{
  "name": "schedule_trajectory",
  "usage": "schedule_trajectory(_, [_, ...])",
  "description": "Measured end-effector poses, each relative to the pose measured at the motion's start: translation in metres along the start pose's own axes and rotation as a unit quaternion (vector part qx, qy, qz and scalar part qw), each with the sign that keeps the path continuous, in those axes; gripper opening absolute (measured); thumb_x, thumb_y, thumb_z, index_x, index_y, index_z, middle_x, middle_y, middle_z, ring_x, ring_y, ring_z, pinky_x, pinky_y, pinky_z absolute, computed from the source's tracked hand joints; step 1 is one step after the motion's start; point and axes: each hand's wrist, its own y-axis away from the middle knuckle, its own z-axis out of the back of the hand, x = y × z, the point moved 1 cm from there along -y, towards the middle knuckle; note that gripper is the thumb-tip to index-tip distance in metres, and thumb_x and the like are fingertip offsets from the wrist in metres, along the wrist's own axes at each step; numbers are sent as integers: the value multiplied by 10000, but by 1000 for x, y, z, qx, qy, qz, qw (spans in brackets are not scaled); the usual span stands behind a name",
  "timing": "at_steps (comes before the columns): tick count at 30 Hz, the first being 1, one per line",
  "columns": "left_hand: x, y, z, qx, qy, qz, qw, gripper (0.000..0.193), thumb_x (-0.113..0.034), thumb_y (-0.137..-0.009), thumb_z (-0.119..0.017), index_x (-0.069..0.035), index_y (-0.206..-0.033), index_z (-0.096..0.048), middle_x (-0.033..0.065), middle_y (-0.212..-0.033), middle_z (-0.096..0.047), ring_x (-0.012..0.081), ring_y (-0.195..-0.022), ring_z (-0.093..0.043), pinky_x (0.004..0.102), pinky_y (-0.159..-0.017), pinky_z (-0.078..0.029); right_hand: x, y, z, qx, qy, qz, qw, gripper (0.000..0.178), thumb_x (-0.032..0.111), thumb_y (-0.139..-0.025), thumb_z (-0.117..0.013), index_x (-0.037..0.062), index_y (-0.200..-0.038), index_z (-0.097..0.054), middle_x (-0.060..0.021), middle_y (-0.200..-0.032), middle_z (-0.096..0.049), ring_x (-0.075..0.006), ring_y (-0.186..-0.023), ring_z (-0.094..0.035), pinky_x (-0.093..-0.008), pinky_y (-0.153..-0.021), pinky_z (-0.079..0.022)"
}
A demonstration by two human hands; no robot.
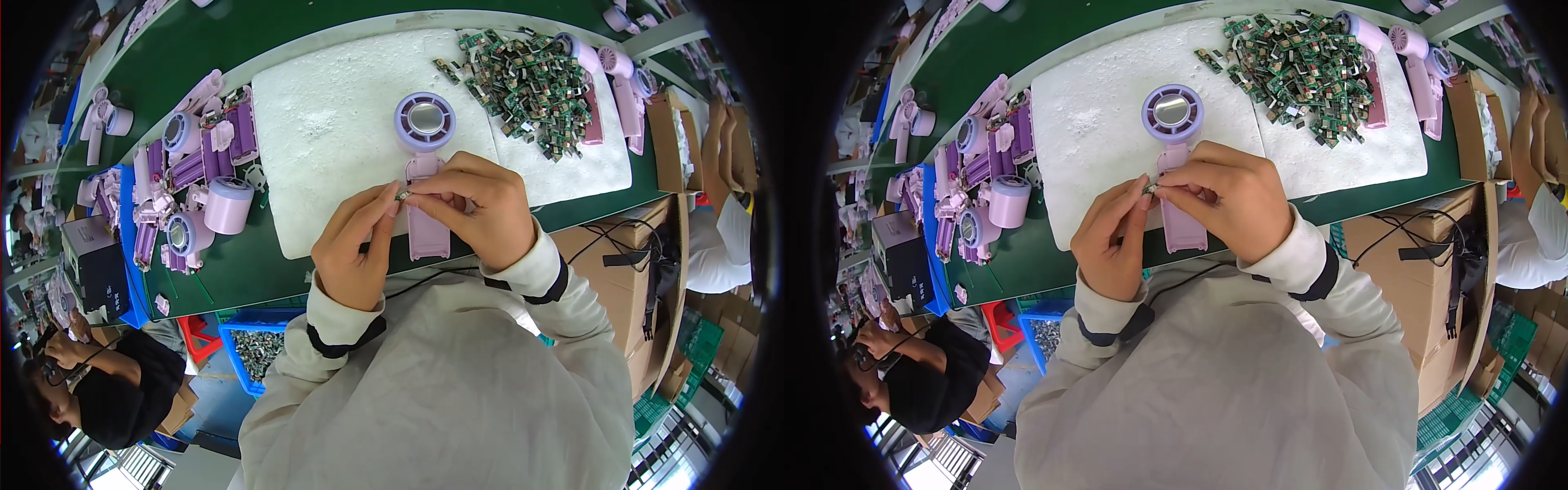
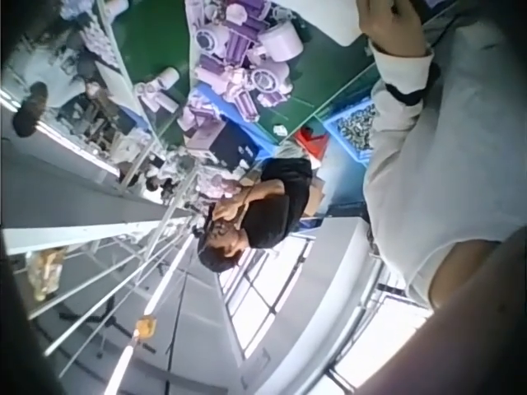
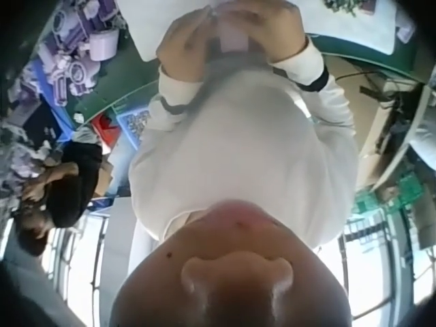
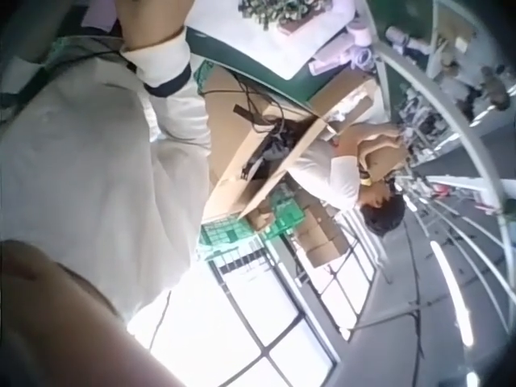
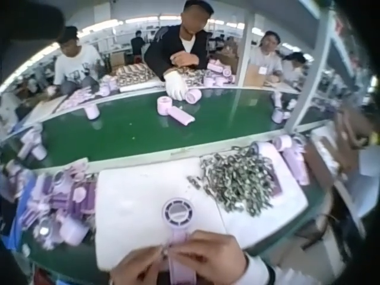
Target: The person picks up a circuit board and a pink fan handle, fits the board into the handle by hand, and then places the assembled unit onto the conveyor belt, repeating the process.
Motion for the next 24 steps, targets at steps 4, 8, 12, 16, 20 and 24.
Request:
schedule_trajectory(4, [-1, -4, 10, 39, -65, -65, 995, 333, 89, -909, -655, -26, -1216, -711, 170, -1121, -705, 247, -964, -725, 305, -794, -587, 0, -2, 3, 36, -15, -25, 999, 179, -5, -810, -794, 35, -984, -777, -37, -785, -625, -100, -611, -532, -256, -540, -418])
schedule_trajectory(8, [1, -7, 10, 43, -67, -86, 993, 346, 100, -898, -656, -23, -1217, -711, 167, -1116, -707, 255, -964, -725, 316, -795, -586, -3, 3, 1, 32, -18, -31, 999, 185, -19, -811, -782, 37, -988, -778, -37, -785, -624, -99, -609, -530, -252, -543, -418])
schedule_trajectory(12, [0, -7, 9, 33, -55, -66, 996, 325, 89, -905, -660, -19, -1206, -716, 169, -1104, -708, 254, -955, -725, 309, -793, -584, -1, 3, -1, 19, -14, -33, 999, 196, -24, -810, -775, 44, -994, -777, -37, -795, -625, -114, -621, -542, -264, -556, -438])
schedule_trajectory(16, [-1, -5, 8, 20, -68, -60, 996, 294, 74, -912, -667, -12, -1188, -723, 171, -1099, -709, 250, -943, -725, 294, -793, -581, -6, 0, -3, -3, 16, 28, 999, 206, -24, -796, -779, 47, -990, -773, -41, -807, -626, -135, -646, -564, -277, -578, -466])
schedule_trajectory(20, [4, -3, 7, 19, 12, 6, 1000, 265, 57, -923, -673, -8, -1173, -729, 168, -1083, -712, 243, -935, -725, 286, -793, -580, -9, -2, 0, -24, 60, 113, 992, 203, -18, -773, -790, 44, -965, -768, -50, -814, -628, -150, -677, -585, -286, -603, -488])
schedule_trajectory(24, [2, 0, 3, 4, 6, -1, 1000, 275, 61, -925, -672, -6, -1187, -722, 158, -1077, -707, 238, -952, -724, 286, -794, -579, -9, -3, -1, -33, 47, 151, 987, 207, -24, -744, -796, 34, -940, -763, -57, -808, -626, -144, -655, -579, -277, -583, -479])
